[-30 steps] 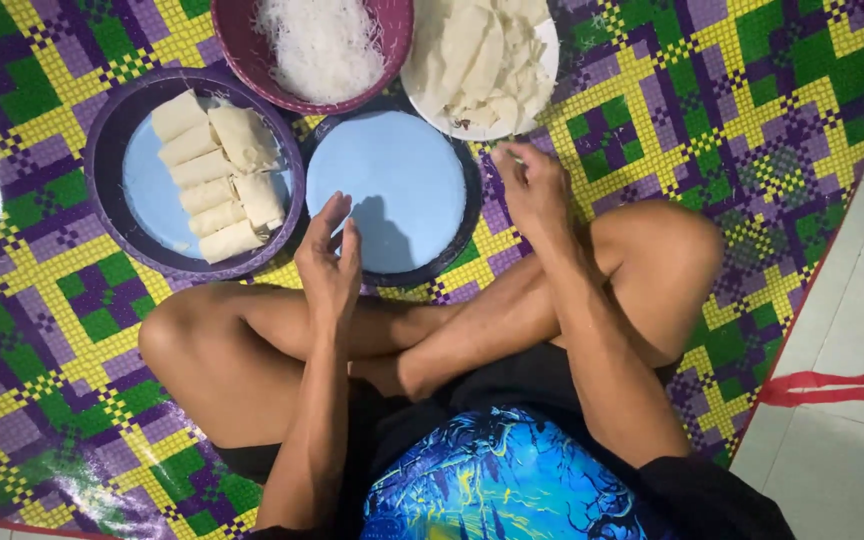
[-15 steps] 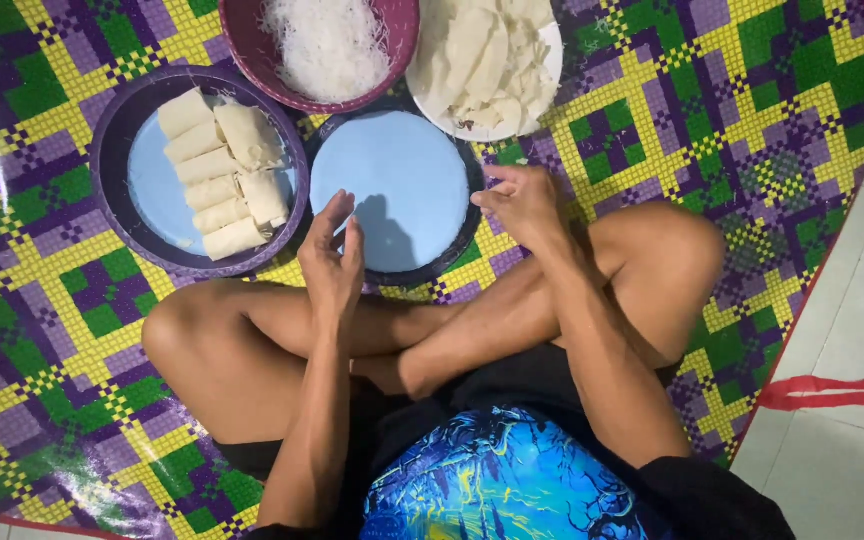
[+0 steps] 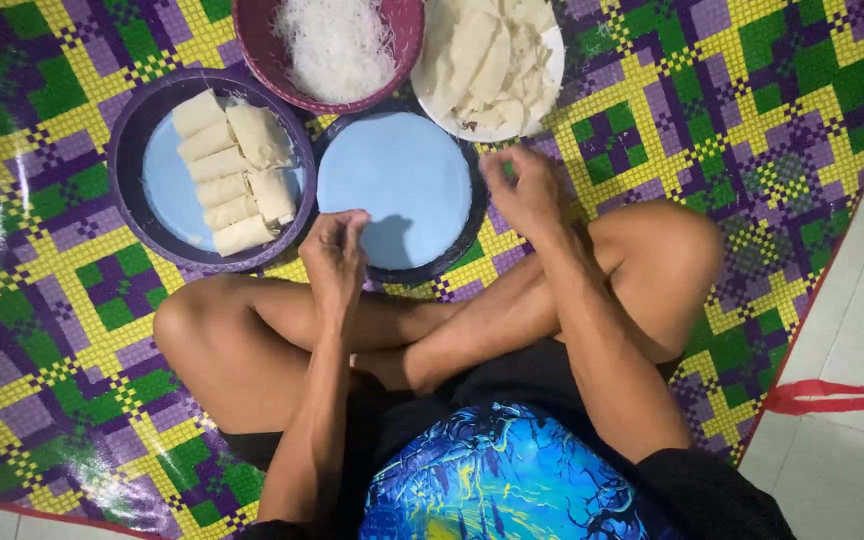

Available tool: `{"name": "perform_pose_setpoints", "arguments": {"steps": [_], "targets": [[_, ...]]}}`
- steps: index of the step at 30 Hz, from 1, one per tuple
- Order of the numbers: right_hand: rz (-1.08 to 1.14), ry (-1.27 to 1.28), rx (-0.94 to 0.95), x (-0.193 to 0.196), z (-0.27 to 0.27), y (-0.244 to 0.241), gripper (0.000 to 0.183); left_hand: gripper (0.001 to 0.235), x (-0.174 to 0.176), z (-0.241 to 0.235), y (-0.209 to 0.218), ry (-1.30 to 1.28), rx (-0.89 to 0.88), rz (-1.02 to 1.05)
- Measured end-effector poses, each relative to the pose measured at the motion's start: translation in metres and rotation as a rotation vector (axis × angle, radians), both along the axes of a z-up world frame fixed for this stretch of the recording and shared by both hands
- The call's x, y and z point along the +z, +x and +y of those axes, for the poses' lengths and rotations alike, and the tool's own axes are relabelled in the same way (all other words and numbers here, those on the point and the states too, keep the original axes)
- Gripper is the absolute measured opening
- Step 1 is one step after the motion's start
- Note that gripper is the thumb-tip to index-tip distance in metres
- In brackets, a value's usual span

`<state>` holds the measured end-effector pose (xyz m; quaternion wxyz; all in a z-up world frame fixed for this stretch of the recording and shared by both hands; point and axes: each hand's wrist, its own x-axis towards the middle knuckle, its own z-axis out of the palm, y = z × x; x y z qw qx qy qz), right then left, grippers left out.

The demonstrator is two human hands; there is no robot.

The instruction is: A person is manually filling and rolling spring rolls while sitting on a mat on the floor.

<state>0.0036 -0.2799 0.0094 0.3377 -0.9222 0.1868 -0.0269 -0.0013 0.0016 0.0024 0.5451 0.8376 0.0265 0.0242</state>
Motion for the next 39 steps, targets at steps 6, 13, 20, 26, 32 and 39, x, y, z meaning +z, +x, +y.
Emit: {"name": "perform_pose_setpoints", "arguments": {"steps": [6,13,20,26,32,39], "targets": [[-0.057,0.224,0.07,0.001,0.015,0.0,0.029,0.02,0.02,-0.001,0.003,0.121,0.012,-0.032],[-0.269,0.343,0.157,0.022,0.087,0.015,0.045,0.07,0.042,-0.037,0.01,0.012,0.035,0.044],[0.064,1.107,0.126,0.061,0.114,-0.004,0.073,0.083,0.062,-0.06,-0.003,-0.183,-0.248,0.245],[0.013,1.421,-0.132,0.015,0.128,-0.016,0.076,0.082,0.13,-0.096,-0.036,-0.798,-0.101,0.516],[-0.011,1.439,-0.138,0.021,0.153,0.001,0.079,0.064,0.062,-0.065,-0.029,-0.294,-0.294,0.278],[-0.026,1.467,-0.18,0.024,0.169,0.008,0.084,0.056,0.103,-0.067,-0.021,-0.32,-0.262,0.216]]}}
